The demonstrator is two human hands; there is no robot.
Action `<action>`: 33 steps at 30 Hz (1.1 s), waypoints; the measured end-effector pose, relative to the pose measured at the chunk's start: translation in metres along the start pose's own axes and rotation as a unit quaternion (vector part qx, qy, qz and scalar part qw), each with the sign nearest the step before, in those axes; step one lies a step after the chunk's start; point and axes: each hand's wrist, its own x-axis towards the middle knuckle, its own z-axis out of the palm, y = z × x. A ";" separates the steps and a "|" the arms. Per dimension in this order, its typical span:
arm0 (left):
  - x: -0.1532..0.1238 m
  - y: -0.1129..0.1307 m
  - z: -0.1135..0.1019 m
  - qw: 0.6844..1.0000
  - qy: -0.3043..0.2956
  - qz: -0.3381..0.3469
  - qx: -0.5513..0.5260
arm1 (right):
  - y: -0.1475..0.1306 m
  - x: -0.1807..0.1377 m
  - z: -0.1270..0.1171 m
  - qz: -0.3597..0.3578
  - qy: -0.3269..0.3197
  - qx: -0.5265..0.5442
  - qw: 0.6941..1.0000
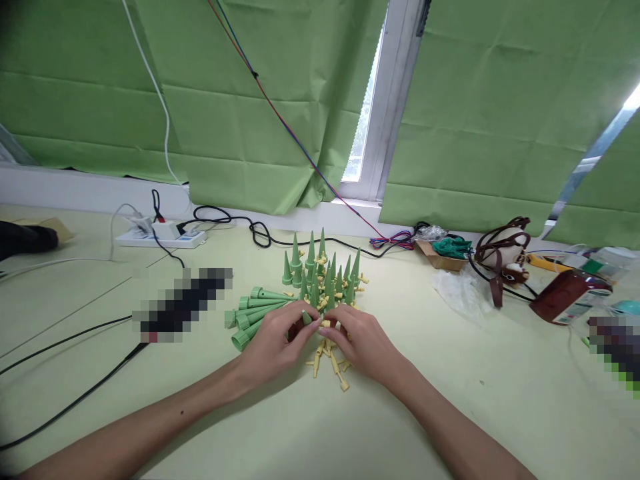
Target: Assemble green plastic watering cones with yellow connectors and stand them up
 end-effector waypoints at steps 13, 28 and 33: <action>0.000 0.001 0.000 1.000 0.001 0.004 0.003 | -0.001 0.001 0.000 -0.028 0.032 0.017 0.999; 0.000 0.001 -0.001 1.000 0.004 0.019 0.010 | 0.000 0.000 0.001 0.007 0.016 0.010 1.000; 0.000 0.002 0.000 1.000 0.009 0.022 0.016 | 0.001 0.000 0.001 -0.021 0.033 0.031 0.999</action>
